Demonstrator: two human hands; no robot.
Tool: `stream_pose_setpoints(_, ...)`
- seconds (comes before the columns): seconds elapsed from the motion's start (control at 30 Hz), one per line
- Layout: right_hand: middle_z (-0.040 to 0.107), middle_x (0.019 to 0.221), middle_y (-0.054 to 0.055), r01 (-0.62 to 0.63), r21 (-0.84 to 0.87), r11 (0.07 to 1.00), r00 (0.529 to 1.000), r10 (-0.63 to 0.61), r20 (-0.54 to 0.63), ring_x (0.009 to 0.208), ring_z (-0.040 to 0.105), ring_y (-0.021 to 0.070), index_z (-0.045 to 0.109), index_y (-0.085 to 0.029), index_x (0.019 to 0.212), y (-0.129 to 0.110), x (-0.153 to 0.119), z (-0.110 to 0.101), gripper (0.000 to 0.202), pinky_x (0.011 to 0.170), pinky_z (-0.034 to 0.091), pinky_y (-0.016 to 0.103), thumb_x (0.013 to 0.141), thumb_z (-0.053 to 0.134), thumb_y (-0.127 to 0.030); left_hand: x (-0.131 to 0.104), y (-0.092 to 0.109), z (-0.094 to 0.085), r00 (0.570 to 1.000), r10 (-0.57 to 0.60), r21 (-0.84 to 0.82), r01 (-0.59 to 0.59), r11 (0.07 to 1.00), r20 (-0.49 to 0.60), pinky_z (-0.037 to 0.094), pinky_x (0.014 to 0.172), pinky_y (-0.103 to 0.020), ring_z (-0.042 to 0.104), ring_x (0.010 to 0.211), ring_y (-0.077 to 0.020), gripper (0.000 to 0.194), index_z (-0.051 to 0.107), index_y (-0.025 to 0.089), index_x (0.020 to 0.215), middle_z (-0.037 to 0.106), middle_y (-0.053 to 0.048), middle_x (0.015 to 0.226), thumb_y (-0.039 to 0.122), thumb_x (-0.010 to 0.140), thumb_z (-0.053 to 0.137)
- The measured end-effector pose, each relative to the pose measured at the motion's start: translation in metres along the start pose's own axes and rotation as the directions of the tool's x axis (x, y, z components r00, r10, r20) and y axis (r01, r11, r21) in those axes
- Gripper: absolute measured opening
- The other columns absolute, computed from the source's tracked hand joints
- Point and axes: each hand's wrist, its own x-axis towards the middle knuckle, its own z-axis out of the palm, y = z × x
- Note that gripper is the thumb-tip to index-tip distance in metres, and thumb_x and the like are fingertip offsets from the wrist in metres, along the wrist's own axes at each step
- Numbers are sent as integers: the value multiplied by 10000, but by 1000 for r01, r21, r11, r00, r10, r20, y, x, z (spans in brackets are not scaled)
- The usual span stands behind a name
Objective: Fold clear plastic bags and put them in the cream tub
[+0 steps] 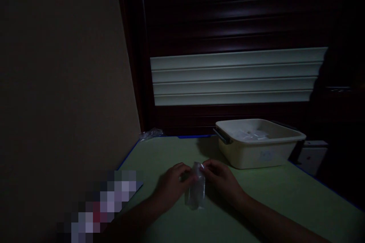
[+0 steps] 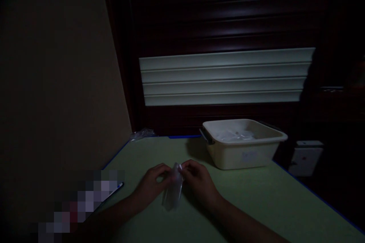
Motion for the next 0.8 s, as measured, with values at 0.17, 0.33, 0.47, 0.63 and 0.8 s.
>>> stream_pose_setpoints(0.17,615,659,23,-6,41,999,1000,5,13,641,564,175,617,-179,684,-5,-1,2,383,612,454,291,710,609,-561,2,2,-2,998,-39,-66,36,997,-52,438,654,-225,597,719,-165,139,651,188,760,643,0,768,238,834,544)
stream_pose_setpoints(0.33,537,609,-14,14,22,1000,999,-13,-50,591,498,147,555,-188,628,-3,2,-2,270,583,411,270,668,660,-434,4,-2,-3,988,-85,-143,66,987,-131,462,724,-245,614,805,-187,175,631,188,838,645,-26,846,258,850,471)
stream_pose_setpoints(0.47,512,598,-22,21,4,1000,996,-21,-91,584,476,148,534,-195,619,-2,4,-5,272,569,394,270,677,649,-434,4,-8,-5,968,-159,-198,119,973,-197,466,687,-251,613,798,-200,196,599,193,923,646,-31,869,323,874,460)
stream_pose_setpoints(0.63,518,645,-14,48,3,999,983,-47,-178,639,487,165,510,-207,653,2,5,-5,308,599,401,278,729,607,-489,6,-10,-4,947,-252,-319,181,931,-199,440,587,-224,595,700,-177,222,566,191,912,625,-8,789,377,864,455)
stream_pose_setpoints(0.8,505,651,-19,66,47,997,975,-54,-214,624,468,158,511,-204,694,7,5,-3,356,563,378,265,727,625,-540,8,-3,-4,932,-324,-433,228,872,-162,362,478,-201,501,547,-139,335,543,192,780,525,41,627,522,807,493)
